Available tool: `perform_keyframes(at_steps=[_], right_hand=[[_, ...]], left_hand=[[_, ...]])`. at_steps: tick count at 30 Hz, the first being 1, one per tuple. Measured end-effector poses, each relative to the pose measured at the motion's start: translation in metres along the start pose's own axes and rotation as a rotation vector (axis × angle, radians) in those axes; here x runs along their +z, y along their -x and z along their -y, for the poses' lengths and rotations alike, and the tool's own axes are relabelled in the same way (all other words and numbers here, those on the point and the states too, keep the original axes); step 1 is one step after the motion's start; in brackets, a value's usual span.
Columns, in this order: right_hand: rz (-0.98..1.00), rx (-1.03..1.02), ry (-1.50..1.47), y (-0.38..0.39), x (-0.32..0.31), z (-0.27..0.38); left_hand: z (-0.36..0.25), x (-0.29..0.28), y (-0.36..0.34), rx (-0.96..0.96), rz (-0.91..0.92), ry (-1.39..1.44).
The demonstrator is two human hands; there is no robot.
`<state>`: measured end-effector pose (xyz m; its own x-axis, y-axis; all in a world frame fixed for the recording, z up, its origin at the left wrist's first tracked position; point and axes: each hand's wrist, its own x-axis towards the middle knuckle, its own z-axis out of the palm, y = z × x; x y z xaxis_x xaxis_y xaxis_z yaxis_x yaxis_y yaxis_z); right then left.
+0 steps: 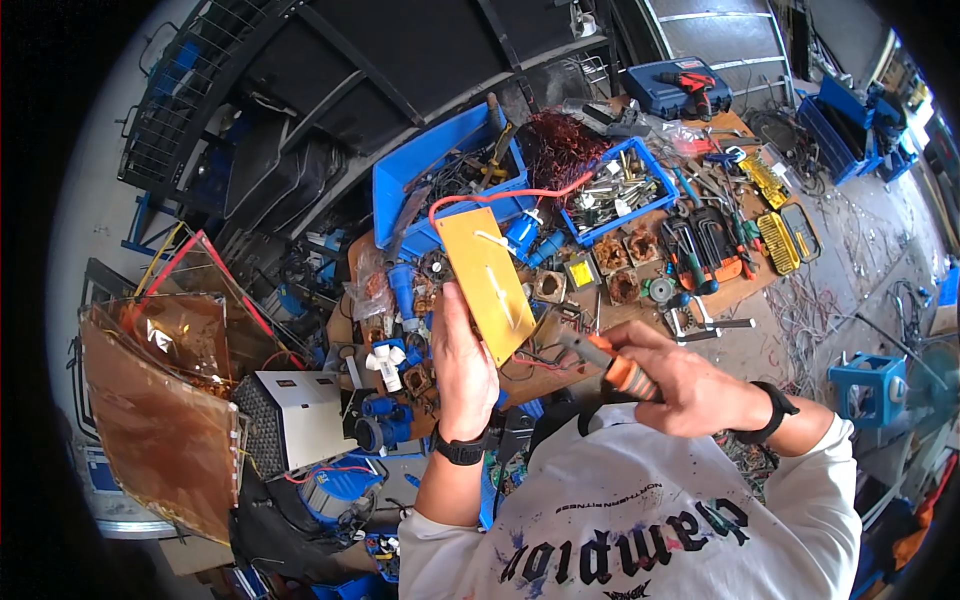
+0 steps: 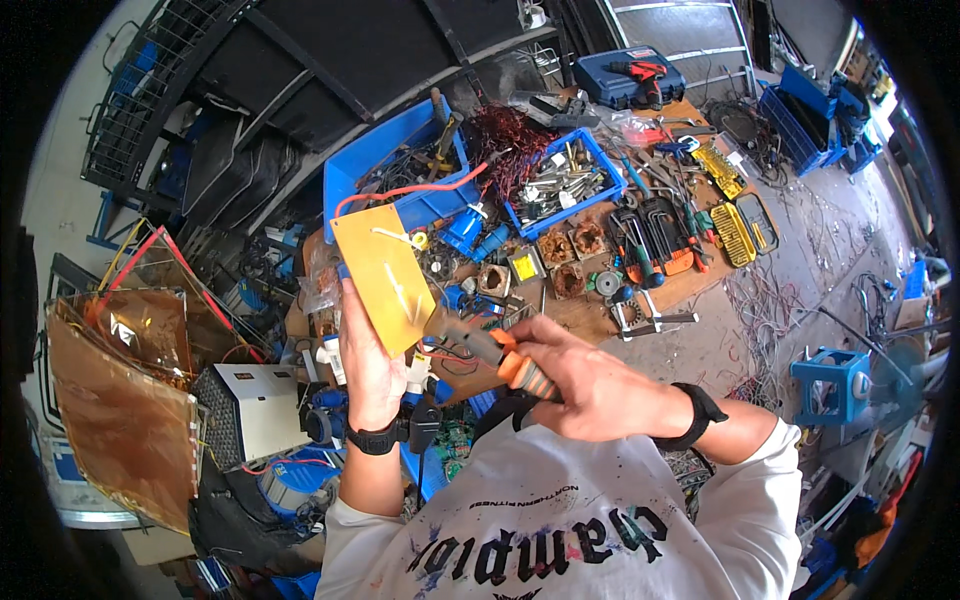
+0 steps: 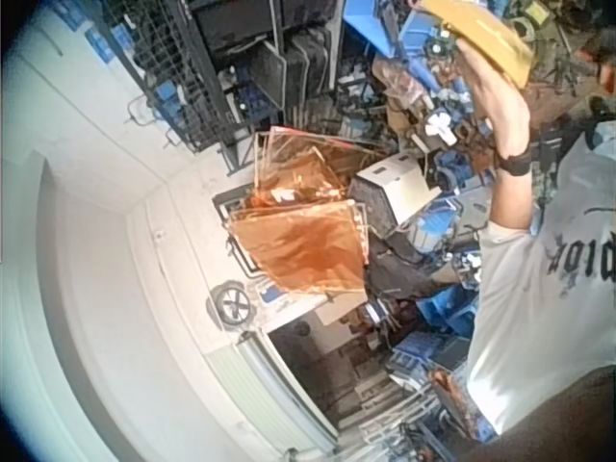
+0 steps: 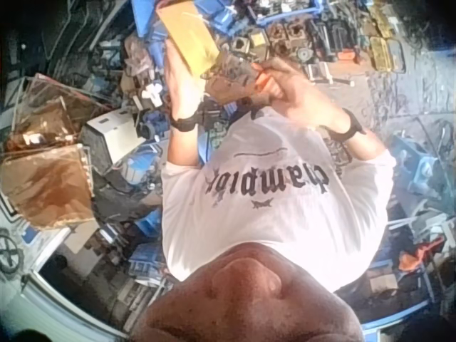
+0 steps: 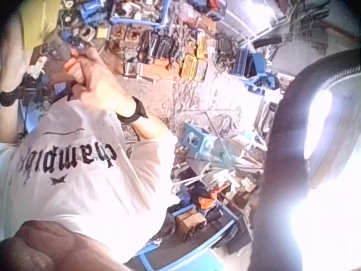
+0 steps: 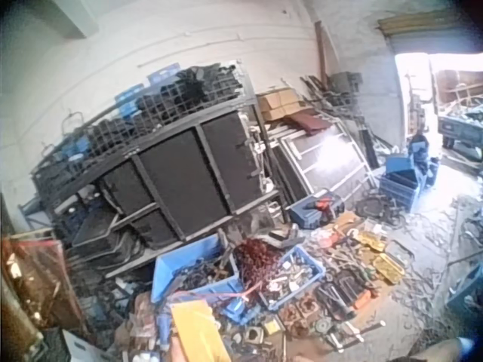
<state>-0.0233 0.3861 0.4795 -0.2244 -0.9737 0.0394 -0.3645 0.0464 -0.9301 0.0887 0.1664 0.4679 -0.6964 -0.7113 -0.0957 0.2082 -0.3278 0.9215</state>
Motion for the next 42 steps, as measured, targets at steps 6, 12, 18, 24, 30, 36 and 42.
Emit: perform_keyframes(at_steps=[6,12,18,24,30,36,42], right_hand=[[-0.021,-0.048,0.014,-0.002,-0.018,-0.002],[0.161,0.224,-0.164,-0.009,-0.026,0.011],[0.303,0.277,-0.195,-0.011,-0.028,0.011],[0.359,0.326,-0.371,-0.012,-0.025,-0.003],[0.376,0.370,-0.403,-0.015,-0.034,0.003],[0.401,0.447,-0.297,-0.019,-0.041,0.019],[0.464,0.429,-0.216,-0.024,-0.040,0.023]], left_hand=[[0.000,-0.012,0.002,0.044,0.071,-0.184],[-0.005,-0.011,0.007,-0.016,0.158,-0.091],[-0.003,-0.011,0.007,-0.012,0.182,-0.223],[-0.011,0.002,0.014,-0.019,0.159,-0.222],[-0.006,-0.009,0.013,-0.035,0.209,-0.242],[-0.002,-0.008,0.011,0.017,0.177,-0.338],[0.001,-0.010,0.011,0.039,0.166,-0.391]])
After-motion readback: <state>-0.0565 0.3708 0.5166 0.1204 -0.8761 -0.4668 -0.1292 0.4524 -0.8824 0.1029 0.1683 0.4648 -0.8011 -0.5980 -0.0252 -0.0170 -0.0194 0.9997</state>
